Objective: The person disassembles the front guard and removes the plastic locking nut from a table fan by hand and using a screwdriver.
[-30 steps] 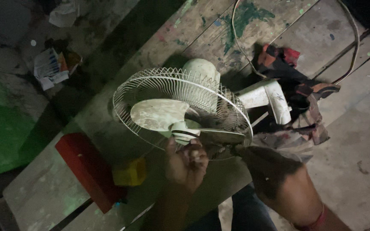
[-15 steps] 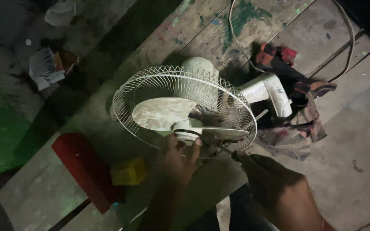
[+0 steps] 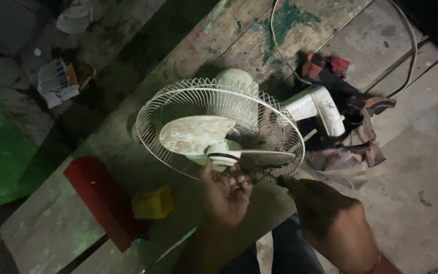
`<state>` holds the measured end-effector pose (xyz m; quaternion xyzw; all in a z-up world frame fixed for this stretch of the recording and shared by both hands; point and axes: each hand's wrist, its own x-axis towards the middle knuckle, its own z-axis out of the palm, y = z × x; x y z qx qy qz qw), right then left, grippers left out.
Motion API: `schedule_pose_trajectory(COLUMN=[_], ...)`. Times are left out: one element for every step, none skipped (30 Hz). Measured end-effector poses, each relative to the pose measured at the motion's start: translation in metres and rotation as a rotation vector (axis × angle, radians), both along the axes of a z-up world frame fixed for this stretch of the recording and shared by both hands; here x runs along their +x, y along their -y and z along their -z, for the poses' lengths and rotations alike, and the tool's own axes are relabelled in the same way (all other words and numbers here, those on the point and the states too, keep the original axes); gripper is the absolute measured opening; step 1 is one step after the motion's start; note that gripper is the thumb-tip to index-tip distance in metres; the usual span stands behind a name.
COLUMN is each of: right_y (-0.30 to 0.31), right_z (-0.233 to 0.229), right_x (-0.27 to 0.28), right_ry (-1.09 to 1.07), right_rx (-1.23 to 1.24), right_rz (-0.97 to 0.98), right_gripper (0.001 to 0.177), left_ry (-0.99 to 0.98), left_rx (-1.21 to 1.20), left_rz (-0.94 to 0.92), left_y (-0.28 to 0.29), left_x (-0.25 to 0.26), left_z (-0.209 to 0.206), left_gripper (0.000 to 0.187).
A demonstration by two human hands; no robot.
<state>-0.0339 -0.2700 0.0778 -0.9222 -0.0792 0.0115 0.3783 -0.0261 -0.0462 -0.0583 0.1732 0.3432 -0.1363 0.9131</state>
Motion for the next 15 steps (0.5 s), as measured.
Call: schedule_pose_trajectory(right_y=[0.0, 0.001, 0.002, 0.002, 0.002, 0.002, 0.002, 0.002, 0.002, 0.003, 0.004, 0.004, 0.005, 0.005, 0.003], right_z=[0.001, 0.002, 0.003, 0.004, 0.005, 0.007, 0.008, 0.01, 0.011, 0.011, 0.011, 0.011, 0.011, 0.011, 0.012], right_x=[0.0, 0.001, 0.001, -0.001, -0.003, -0.004, -0.004, -0.003, -0.004, -0.006, -0.006, -0.005, -0.005, -0.005, -0.005], right_ry=[-0.014, -0.027, -0.041, -0.041, -0.041, -0.041, -0.021, -0.002, 0.014, -0.008, -0.023, -0.038, -0.053, -0.068, -0.081], right_rx=[0.009, 0.019, 0.026, 0.049, 0.069, 0.09, 0.079, 0.069, 0.056, 0.069, 0.081, 0.092, 0.1, 0.107, 0.118], right_rz=[-0.004, -0.009, -0.013, 0.007, 0.026, 0.046, 0.043, 0.041, 0.034, 0.027, 0.023, 0.018, 0.016, 0.015, 0.012], right_gripper=[0.042, 0.042, 0.042, 0.042, 0.041, 0.041, 0.04, 0.038, 0.036, 0.038, 0.039, 0.041, 0.041, 0.042, 0.042], left_ry=[-0.024, -0.048, -0.165, -0.282, -0.399, -0.286, -0.169, -0.047, 0.046, 0.141, 0.243, 0.214, 0.177, 0.139, 0.082], left_rx=[0.067, 0.135, 0.337, 0.539, 0.74, 0.863, 0.987, 1.109, 1.175, 1.24, 1.302, 1.377, 1.449, 1.52, 1.372], left_rz=[0.04, 0.079, 0.187, 0.294, 0.402, 0.506, 0.608, 0.709, 0.67, 0.629, 0.584, 0.592, 0.604, 0.615, 0.537], left_y=[-0.003, -0.005, -0.007, -0.011, -0.011, -0.009, -0.01, -0.011, -0.011, -0.011, -0.011, -0.011, -0.01, -0.009, -0.006], left_x=[0.002, 0.005, 0.011, 0.02, 0.025, 0.026, 0.027, 0.028, 0.028, 0.028, 0.029, 0.028, 0.023, 0.019, 0.02], left_z=[-0.004, -0.011, -0.019, -0.028, -0.038, -0.048, -0.058, -0.066, -0.069, -0.069, -0.067, -0.065, -0.062, -0.058, -0.052], left_gripper=[0.061, 0.059, 0.06, 0.063, 0.066, 0.063, 0.062, 0.061, 0.06, 0.059, 0.059, 0.056, 0.054, 0.053, 0.051])
